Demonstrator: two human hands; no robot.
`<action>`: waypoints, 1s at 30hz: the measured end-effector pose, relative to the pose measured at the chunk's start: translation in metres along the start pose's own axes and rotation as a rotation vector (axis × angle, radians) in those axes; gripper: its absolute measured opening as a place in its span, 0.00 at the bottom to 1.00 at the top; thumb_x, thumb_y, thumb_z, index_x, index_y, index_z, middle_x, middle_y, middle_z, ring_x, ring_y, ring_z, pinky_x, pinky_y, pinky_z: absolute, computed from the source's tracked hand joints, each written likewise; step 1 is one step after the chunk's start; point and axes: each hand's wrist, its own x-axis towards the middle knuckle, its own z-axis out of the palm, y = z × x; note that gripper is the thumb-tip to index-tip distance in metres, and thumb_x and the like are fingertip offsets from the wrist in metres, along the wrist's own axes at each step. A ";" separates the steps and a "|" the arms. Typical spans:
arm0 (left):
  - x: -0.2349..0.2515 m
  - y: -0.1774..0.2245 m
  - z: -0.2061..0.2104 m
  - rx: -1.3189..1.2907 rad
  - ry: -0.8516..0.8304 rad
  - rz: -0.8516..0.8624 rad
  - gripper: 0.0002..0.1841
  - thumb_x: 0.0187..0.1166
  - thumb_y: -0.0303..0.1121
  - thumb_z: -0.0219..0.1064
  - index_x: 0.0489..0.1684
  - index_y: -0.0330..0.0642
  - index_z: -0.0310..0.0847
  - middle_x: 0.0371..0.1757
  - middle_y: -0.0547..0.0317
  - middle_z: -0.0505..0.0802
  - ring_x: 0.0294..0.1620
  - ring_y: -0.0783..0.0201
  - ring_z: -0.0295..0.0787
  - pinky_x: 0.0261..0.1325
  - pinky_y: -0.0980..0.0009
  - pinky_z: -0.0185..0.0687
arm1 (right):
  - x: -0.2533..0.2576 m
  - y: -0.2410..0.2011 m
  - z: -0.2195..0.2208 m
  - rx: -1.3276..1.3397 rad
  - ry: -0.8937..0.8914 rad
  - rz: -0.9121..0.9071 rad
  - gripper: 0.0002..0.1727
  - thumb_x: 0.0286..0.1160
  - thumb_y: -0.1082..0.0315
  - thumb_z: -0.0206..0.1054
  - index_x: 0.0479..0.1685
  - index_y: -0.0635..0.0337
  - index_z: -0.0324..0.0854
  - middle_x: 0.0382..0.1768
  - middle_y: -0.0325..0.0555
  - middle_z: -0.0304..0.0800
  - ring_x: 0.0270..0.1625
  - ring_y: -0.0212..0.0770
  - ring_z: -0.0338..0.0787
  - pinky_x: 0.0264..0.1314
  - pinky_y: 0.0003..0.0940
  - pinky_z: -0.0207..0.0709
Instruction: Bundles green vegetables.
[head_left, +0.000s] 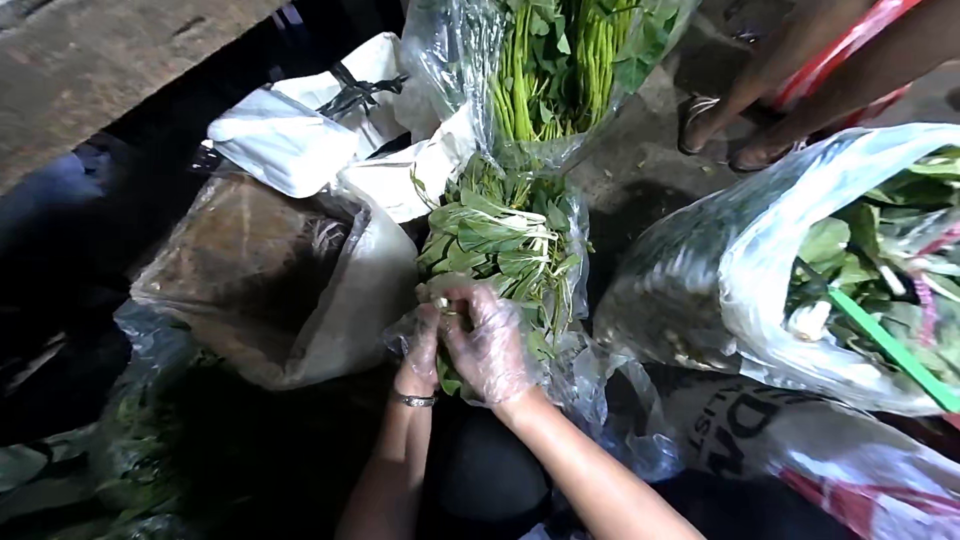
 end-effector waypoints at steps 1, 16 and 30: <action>-0.001 0.003 -0.001 -0.012 0.000 0.021 0.14 0.87 0.39 0.51 0.55 0.36 0.71 0.37 0.70 0.88 0.39 0.83 0.85 0.46 0.83 0.85 | 0.002 -0.007 -0.007 0.006 -0.119 0.021 0.19 0.65 0.75 0.71 0.57 0.72 0.87 0.44 0.57 0.94 0.46 0.47 0.94 0.55 0.43 0.86; 0.034 -0.024 -0.031 -0.230 -0.233 0.135 0.35 0.54 0.62 0.83 0.53 0.44 0.84 0.49 0.58 0.96 0.49 0.65 0.95 0.52 0.69 0.92 | 0.093 0.107 -0.102 -0.388 -0.060 0.156 0.11 0.79 0.68 0.69 0.50 0.66 0.92 0.53 0.60 0.93 0.59 0.55 0.92 0.70 0.55 0.79; 0.030 -0.020 -0.016 -0.168 -0.193 0.098 0.38 0.50 0.65 0.83 0.52 0.46 0.81 0.46 0.65 0.95 0.49 0.71 0.92 0.52 0.74 0.90 | 0.045 0.131 -0.096 -0.489 -0.057 -0.146 0.28 0.65 0.79 0.74 0.70 0.55 0.86 0.52 0.64 0.91 0.55 0.65 0.91 0.59 0.66 0.80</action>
